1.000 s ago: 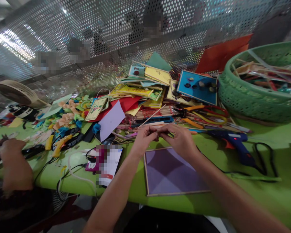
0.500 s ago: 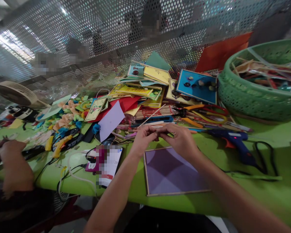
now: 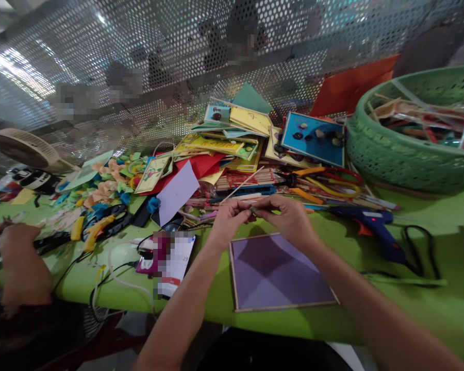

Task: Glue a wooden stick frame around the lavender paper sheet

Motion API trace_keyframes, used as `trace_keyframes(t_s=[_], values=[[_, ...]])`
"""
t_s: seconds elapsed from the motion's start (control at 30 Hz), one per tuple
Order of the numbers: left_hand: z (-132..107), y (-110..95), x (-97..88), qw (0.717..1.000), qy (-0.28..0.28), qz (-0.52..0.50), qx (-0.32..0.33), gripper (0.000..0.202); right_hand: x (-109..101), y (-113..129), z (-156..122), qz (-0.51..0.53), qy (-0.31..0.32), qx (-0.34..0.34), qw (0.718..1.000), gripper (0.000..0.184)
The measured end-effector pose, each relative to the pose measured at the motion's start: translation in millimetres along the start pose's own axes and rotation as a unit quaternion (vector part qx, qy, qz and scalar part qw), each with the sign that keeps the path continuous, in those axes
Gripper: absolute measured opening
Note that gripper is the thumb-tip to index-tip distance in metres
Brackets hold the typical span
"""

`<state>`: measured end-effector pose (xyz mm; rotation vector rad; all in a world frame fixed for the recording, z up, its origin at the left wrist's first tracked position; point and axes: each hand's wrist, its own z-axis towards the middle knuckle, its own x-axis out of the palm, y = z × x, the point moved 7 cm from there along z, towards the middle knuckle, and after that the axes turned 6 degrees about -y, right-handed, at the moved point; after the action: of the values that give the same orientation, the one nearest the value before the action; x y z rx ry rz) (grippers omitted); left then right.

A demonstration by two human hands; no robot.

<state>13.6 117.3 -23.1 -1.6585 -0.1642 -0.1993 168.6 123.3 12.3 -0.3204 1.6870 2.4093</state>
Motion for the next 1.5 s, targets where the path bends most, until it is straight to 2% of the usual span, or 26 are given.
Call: trace_keyframes(t_s=[0.2,0.27,0.5,0.9,1.07,1.23,1.5], values=[[-2,-6,3.6,1.0,0.015,-0.024,0.003,0.022,6,-8,1,0.149,0.033,0.086,0.984,0.039],[-3,-7,5.3,0.999,0.026,-0.04,0.0,0.026,6,-9,1,0.169,0.031,0.1,0.98,0.038],[-4,-5,5.6,0.998,0.028,-0.059,-0.014,0.038,6,-13,1,0.181,0.018,0.116,0.976,0.038],[-2,0,3.3,0.997,0.013,-0.068,-0.013,0.037,10,-12,-1,0.167,0.038,0.1,0.98,0.035],[-3,1,1.3,0.998,-0.014,-0.066,-0.02,0.035,10,-10,-1,0.167,0.028,0.104,0.98,0.037],[-6,-2,4.6,0.997,0.006,-0.068,-0.03,0.031,12,-7,-1,0.203,0.036,0.133,0.969,0.039],[-5,1,5.3,0.996,0.01,-0.087,-0.036,0.032,11,-10,-1,0.2,0.03,0.128,0.971,0.038]])
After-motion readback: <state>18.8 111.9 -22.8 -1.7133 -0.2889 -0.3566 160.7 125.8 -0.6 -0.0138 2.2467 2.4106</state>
